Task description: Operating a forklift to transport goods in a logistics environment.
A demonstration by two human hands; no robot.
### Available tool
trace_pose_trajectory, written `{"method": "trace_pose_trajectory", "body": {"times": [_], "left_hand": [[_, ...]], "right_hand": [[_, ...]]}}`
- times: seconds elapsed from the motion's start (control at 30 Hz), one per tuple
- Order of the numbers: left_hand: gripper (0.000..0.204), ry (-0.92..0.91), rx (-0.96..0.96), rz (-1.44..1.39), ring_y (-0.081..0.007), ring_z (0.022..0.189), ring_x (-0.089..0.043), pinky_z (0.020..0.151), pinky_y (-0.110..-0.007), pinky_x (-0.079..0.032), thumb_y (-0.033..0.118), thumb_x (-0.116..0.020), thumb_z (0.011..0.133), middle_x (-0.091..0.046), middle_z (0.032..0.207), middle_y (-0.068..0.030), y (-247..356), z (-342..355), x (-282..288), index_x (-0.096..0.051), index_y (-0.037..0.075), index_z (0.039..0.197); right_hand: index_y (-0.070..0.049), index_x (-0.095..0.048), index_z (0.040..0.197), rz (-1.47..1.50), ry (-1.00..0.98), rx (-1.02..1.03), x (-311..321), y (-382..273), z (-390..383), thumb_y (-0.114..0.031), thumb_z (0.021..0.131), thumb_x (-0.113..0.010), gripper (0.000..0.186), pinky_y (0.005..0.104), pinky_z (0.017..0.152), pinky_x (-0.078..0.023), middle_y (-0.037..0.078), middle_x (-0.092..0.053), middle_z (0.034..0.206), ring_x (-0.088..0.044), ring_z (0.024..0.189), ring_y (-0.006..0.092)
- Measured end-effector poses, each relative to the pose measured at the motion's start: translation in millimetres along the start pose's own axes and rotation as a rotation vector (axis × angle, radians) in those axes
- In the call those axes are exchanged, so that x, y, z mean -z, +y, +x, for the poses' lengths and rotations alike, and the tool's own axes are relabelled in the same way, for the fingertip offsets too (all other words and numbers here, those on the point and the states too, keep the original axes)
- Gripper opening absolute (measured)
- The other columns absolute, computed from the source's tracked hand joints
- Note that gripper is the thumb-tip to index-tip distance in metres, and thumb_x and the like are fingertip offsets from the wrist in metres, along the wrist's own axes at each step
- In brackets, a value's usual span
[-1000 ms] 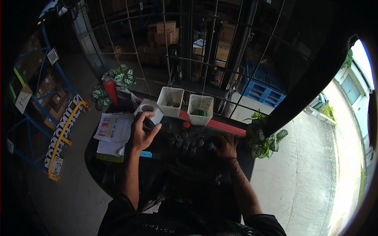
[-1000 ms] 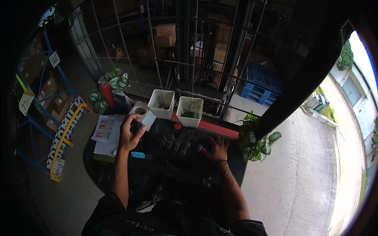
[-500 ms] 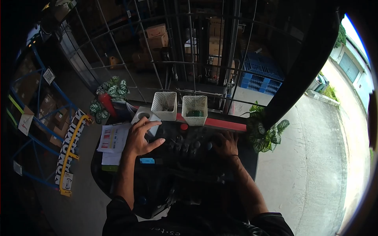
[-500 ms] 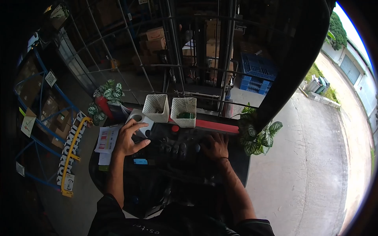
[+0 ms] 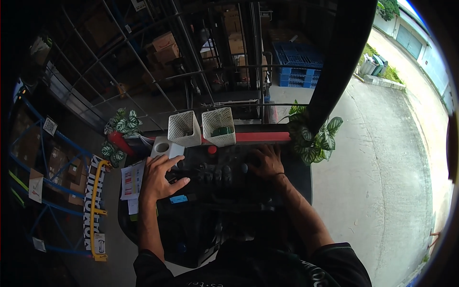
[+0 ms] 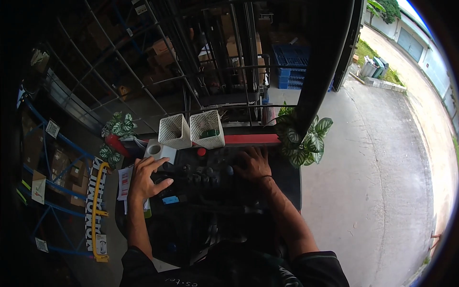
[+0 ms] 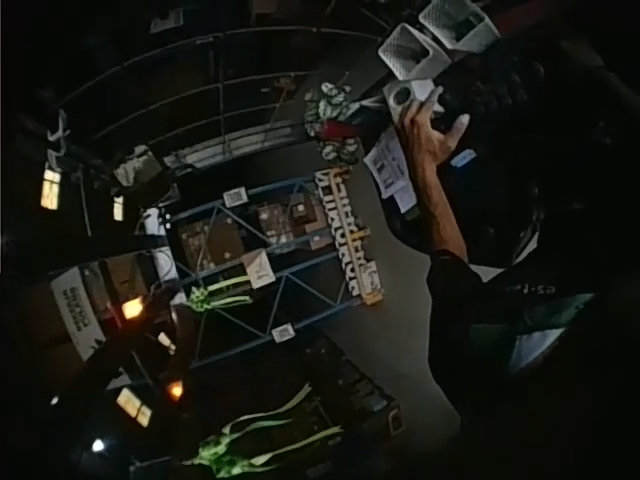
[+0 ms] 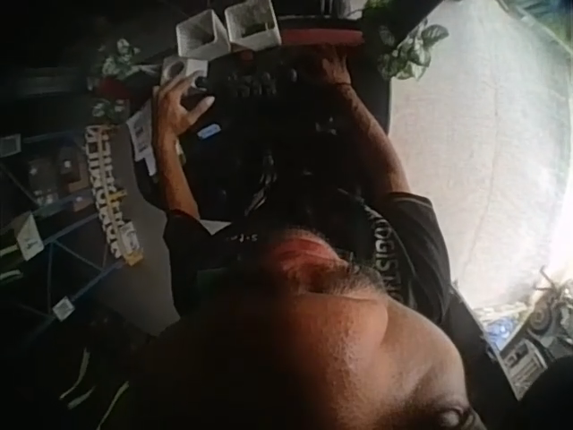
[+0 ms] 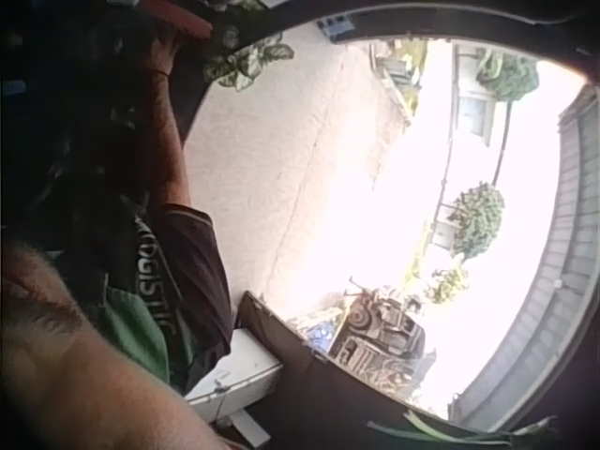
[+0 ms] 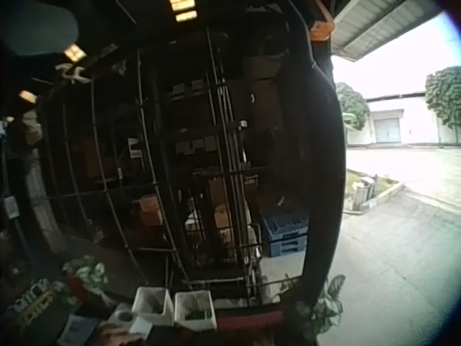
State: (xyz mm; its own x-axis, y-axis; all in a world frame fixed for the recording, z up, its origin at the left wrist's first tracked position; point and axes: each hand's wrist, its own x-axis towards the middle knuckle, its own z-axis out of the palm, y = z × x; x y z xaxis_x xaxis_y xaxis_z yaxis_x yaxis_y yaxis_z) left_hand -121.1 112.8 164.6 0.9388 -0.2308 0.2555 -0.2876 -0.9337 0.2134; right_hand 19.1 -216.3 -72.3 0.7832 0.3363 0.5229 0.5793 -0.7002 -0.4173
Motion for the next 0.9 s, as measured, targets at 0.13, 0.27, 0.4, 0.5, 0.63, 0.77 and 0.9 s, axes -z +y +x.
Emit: {"method": "trace_pose_trajectory", "body": {"times": [0.13,0.27,0.4,0.5,0.63,0.77,0.9], "left_hand": [[0.074,-0.001,0.029,0.044,-0.0233,0.08,-0.056,0.083,-0.039,-0.037,0.059,-0.08,0.07,-0.058,0.082,-0.0052,3,4,-6,-0.075,0.01,0.126],[0.075,0.01,0.026,0.075,-0.0246,0.088,-0.056,0.086,-0.04,-0.037,0.059,-0.08,0.071,-0.058,0.083,-0.0058,3,-1,-6,-0.073,0.011,0.128],[0.076,0.038,0.061,0.089,-0.0284,0.094,-0.055,0.093,-0.043,-0.041,0.056,-0.081,0.073,-0.061,0.093,-0.0084,12,-3,-13,-0.07,0.009,0.132],[0.077,0.046,0.092,0.076,-0.0302,0.097,-0.055,0.096,-0.045,-0.043,0.054,-0.082,0.074,-0.063,0.1,-0.0098,15,-8,-16,-0.068,0.008,0.134],[0.076,0.1,0.031,0.108,-0.0293,0.093,-0.054,0.09,-0.044,-0.046,0.045,-0.085,0.072,-0.061,0.094,-0.0087,11,-17,-14,-0.067,0.008,0.136],[0.077,0.081,0.071,0.057,-0.0291,0.091,-0.054,0.089,-0.043,-0.046,0.047,-0.085,0.073,-0.06,0.09,-0.009,8,-20,-8,-0.067,0.008,0.137],[0.079,0.026,0.144,0.011,-0.0272,0.09,-0.055,0.088,-0.042,-0.046,0.05,-0.085,0.073,-0.062,0.087,-0.0083,4,-28,0,-0.067,0.008,0.137]], "right_hand": [[-0.018,-0.072,0.117,0.029,0.011,-0.001,5,4,3,-0.048,0.08,-0.08,0.049,0.062,0.123,-0.018,0.009,-0.061,0.125,-0.053,0.129,0.031],[-0.019,-0.072,0.116,0.013,0.029,0.007,6,-1,6,-0.047,0.079,-0.08,0.047,0.0613,0.123,-0.02,0.008,-0.061,0.123,-0.054,0.128,0.0299],[-0.019,-0.072,0.116,0.01,0.054,0.03,9,8,9,-0.046,0.079,-0.08,0.046,0.0612,0.122,-0.021,0.009,-0.061,0.123,-0.053,0.129,0.0307],[-0.019,-0.072,0.116,-0.022,0.055,0.025,5,7,7,-0.044,0.08,-0.08,0.044,0.0618,0.122,-0.021,0.009,-0.061,0.123,-0.053,0.129,0.0313],[-0.019,-0.072,0.116,0.011,0.016,0.015,4,-3,1,-0.042,0.08,-0.08,0.043,0.0621,0.122,-0.021,0.009,-0.061,0.125,-0.052,0.129,0.0314],[-0.02,-0.072,0.116,0.0,0.031,0.002,1,-12,-3,-0.042,0.08,-0.08,0.043,0.0623,0.123,-0.02,0.009,-0.061,0.125,-0.052,0.13,0.0316],[-0.019,-0.072,0.116,-0.015,0.034,0.002,0,-24,-6,-0.043,0.08,-0.081,0.044,0.0619,0.122,-0.021,0.009,-0.061,0.125,-0.053,0.13,0.0317]]}}
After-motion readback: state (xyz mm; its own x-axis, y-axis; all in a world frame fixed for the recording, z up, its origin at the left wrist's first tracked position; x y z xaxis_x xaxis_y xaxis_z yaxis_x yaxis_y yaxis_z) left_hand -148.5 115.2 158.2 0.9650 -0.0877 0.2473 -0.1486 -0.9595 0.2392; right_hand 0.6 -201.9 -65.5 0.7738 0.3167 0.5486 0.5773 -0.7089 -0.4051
